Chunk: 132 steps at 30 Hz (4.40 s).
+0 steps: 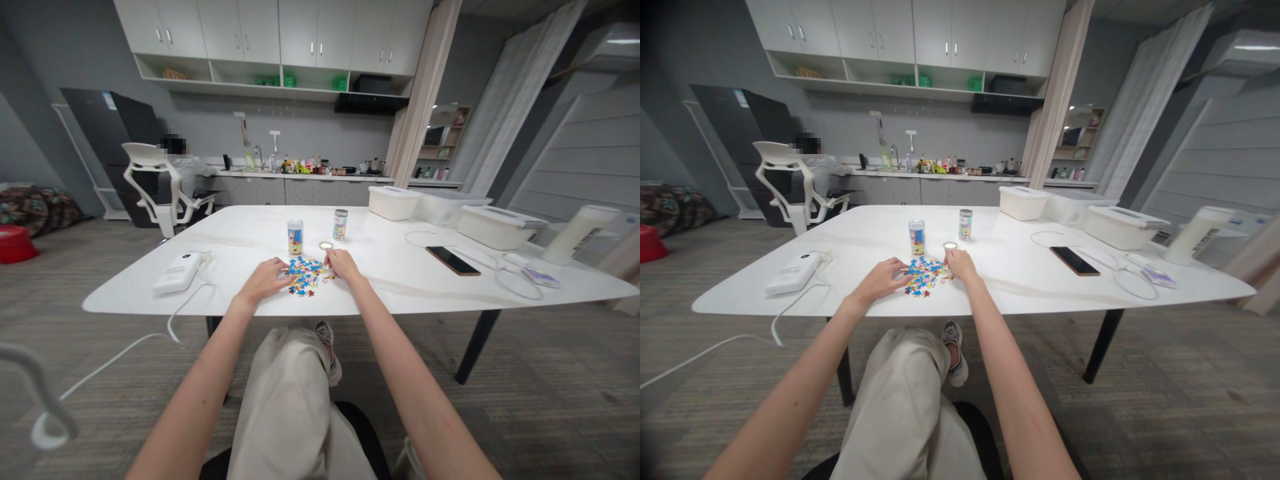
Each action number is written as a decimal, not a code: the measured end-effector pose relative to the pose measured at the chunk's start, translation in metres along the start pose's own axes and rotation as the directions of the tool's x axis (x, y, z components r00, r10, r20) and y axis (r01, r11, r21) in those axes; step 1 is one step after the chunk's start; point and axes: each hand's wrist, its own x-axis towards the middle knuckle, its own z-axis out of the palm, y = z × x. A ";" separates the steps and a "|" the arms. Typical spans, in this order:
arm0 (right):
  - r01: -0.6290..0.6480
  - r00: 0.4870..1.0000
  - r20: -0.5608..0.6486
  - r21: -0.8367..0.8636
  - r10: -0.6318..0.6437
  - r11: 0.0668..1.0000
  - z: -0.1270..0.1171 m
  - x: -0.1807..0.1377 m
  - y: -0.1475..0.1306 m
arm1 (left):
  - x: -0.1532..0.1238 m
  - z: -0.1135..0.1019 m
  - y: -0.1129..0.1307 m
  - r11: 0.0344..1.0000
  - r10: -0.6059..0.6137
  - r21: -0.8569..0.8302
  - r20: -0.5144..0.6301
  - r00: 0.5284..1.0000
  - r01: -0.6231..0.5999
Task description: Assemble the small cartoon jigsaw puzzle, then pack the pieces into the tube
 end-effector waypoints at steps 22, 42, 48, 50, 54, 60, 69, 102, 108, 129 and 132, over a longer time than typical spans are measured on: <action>-0.410 0.734 0.668 0.577 -0.120 0.706 -0.009 -0.016 -0.028 | 0.000 -0.001 0.007 0.968 -0.177 0.177 -0.015 0.984 0.177; 0.072 0.995 -0.071 0.130 -0.063 0.989 0.009 0.009 0.005 | -0.001 -0.003 0.007 0.997 -0.078 0.016 -0.010 0.997 0.078; 0.115 0.981 0.175 -0.165 -0.086 0.980 0.014 0.005 0.008 | -0.002 -0.001 0.006 0.994 -0.045 -0.092 0.105 0.993 0.055; 0.131 0.974 0.206 -0.163 -0.096 0.978 0.015 0.005 0.007 | -0.002 0.000 0.005 0.990 -0.077 -0.107 0.119 0.990 0.090; 0.199 0.961 0.221 -0.125 -0.168 0.972 0.017 0.004 0.008 | -0.001 0.001 0.005 0.986 -0.093 -0.129 0.119 0.989 0.108; 0.299 0.934 0.226 -0.067 -0.277 0.952 0.017 0.002 0.005 | -0.002 0.001 0.006 0.983 -0.094 -0.148 0.103 0.990 0.108; 0.350 0.921 0.195 -0.037 -0.337 0.936 0.020 0.003 0.007 | 0.000 0.001 0.006 0.988 -0.070 -0.128 0.096 0.993 0.082; 0.594 0.770 0.355 -0.098 -0.530 0.798 0.038 -0.007 -0.010 | -0.002 -0.002 -0.008 0.893 -0.450 -0.054 -0.106 0.886 0.447; 0.577 0.784 0.292 -0.018 -0.547 0.817 0.038 0.000 -0.004 | 0.001 0.003 -0.011 0.961 -0.249 -0.122 -0.004 0.969 0.246; 0.373 0.928 0.066 -0.191 -0.367 0.908 0.029 0.007 0.004 | 0.000 0.003 -0.010 0.967 -0.158 -0.209 -0.049 0.986 0.144; 0.223 0.973 0.121 -0.263 -0.197 0.939 0.025 0.005 0.005 | 0.000 0.002 -0.009 0.967 -0.165 -0.203 -0.040 0.985 0.154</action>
